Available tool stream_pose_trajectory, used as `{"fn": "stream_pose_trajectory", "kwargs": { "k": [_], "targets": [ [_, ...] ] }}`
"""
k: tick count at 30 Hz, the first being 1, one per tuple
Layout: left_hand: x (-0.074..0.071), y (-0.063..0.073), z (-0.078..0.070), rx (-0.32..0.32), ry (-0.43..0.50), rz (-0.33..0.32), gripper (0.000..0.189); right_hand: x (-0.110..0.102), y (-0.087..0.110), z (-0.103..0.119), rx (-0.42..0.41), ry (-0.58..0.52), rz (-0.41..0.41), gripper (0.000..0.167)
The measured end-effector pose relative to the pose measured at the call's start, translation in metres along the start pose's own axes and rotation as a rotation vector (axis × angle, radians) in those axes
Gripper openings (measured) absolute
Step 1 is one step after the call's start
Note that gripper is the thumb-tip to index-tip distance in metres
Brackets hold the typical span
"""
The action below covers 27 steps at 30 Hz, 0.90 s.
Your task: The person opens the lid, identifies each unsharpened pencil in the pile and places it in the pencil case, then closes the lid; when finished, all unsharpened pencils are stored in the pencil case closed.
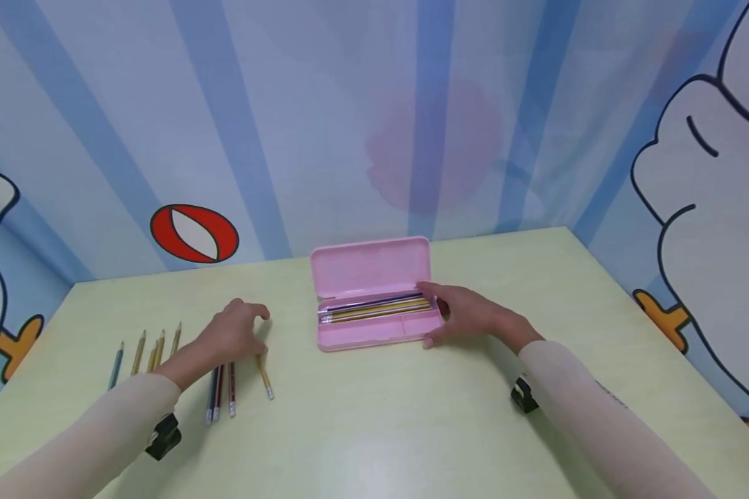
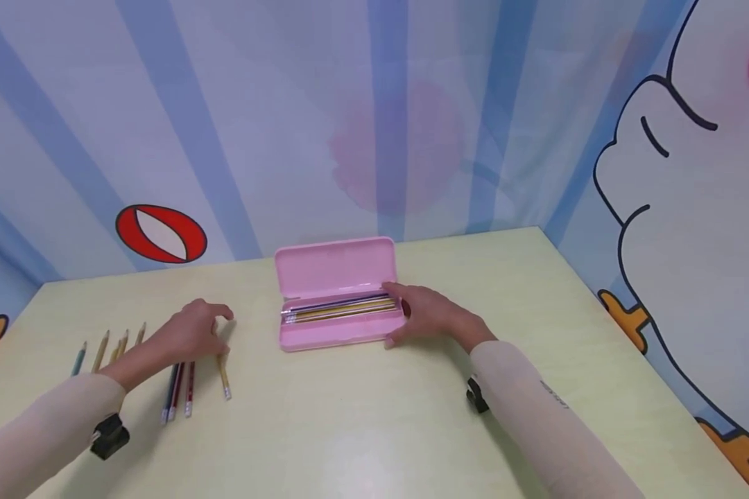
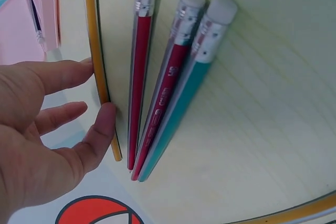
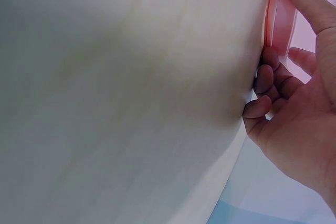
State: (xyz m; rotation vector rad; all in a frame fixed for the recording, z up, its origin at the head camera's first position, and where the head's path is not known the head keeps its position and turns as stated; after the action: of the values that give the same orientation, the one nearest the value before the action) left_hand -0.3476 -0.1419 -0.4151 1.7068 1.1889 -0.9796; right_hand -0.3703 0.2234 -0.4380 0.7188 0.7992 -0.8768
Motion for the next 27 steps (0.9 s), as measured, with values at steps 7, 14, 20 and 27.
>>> {"fn": "stream_pose_trajectory", "kwargs": {
  "k": [7, 14, 20, 27],
  "targets": [
    [-0.001, -0.002, 0.000, -0.071, 0.013, 0.013, 0.056, -0.002, 0.001, 0.002, -0.004, 0.022, -0.001, 0.106],
    [0.001, -0.005, -0.005, -0.083, 0.001, 0.017, 0.064, -0.002, 0.000, 0.002, 0.002, 0.031, 0.003, 0.107],
    [-0.001, -0.005, -0.008, -0.103, 0.004, 0.056, 0.071, -0.001, -0.001, 0.001, 0.003, 0.041, 0.002, 0.107],
    [0.001, -0.007, -0.010, -0.112, 0.015, 0.071, 0.073, 0.000, -0.001, -0.001, 0.005, 0.026, 0.005, 0.108]
  ]
}}
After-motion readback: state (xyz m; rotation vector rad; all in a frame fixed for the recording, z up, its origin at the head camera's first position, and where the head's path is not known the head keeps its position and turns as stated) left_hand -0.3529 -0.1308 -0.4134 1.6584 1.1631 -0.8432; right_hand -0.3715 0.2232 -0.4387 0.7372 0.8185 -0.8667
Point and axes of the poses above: each hand's wrist, its own y-axis away from the middle knuckle, its own x-axis out of the palm, z = x × y, the point moved 4 cm from there along -y, towards the middle knuckle, and after that the axes turned 3 degrees about y, right-handed, at the moved point
